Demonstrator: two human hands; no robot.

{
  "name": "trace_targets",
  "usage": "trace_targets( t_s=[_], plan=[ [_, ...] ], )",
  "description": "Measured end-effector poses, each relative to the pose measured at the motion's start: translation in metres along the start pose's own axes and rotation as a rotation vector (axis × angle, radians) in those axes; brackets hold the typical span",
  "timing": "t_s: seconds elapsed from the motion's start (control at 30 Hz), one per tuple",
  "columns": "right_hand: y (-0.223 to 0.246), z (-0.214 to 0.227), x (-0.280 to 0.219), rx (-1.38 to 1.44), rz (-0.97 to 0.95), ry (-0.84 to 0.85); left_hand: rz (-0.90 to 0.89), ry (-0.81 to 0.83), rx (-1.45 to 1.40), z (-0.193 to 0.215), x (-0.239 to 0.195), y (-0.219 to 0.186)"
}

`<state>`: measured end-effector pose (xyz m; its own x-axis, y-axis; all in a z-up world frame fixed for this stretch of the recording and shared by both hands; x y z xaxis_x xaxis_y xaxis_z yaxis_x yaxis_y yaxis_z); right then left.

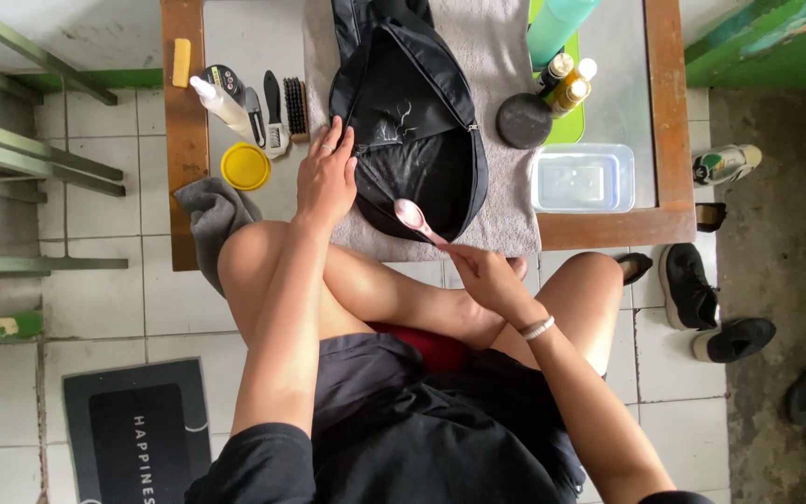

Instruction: The person scrubs the inside of a black bag with a toothbrush and cleaning solution, then wipes the interior with a cloth. They flip the bag over and continue scrubbing the exterior surface with the toothbrush.

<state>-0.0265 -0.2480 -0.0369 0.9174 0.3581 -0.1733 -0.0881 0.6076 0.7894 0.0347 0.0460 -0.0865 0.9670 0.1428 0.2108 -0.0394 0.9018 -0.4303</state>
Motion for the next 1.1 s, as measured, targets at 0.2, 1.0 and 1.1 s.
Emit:
trace_targets(
  t_s=[0.2, 1.0, 1.1],
  plan=[
    [0.038, -0.018, 0.045, 0.014, 0.237, -0.095, 0.006, -0.015, -0.066, -0.002, 0.002, 0.007],
    [0.038, -0.046, 0.053, -0.014, 0.235, -0.158, 0.044, -0.011, -0.189, 0.000, 0.004, 0.017],
    [0.035, -0.037, 0.034, 0.011, 0.191, -0.096, 0.112, 0.078, -0.239, 0.003, 0.003, 0.014]
  ],
)
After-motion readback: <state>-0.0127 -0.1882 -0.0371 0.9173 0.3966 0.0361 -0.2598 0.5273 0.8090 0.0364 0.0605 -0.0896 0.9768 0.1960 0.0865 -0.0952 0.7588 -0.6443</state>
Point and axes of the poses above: each hand's wrist, its own x-axis towards the middle knuckle, its own z-axis out of the back of the hand, y = z × x, the point moved 5 cm from there along x, towards the middle knuckle, and after that the axes turned 8 degrees about -y, right-handed, at the moved point
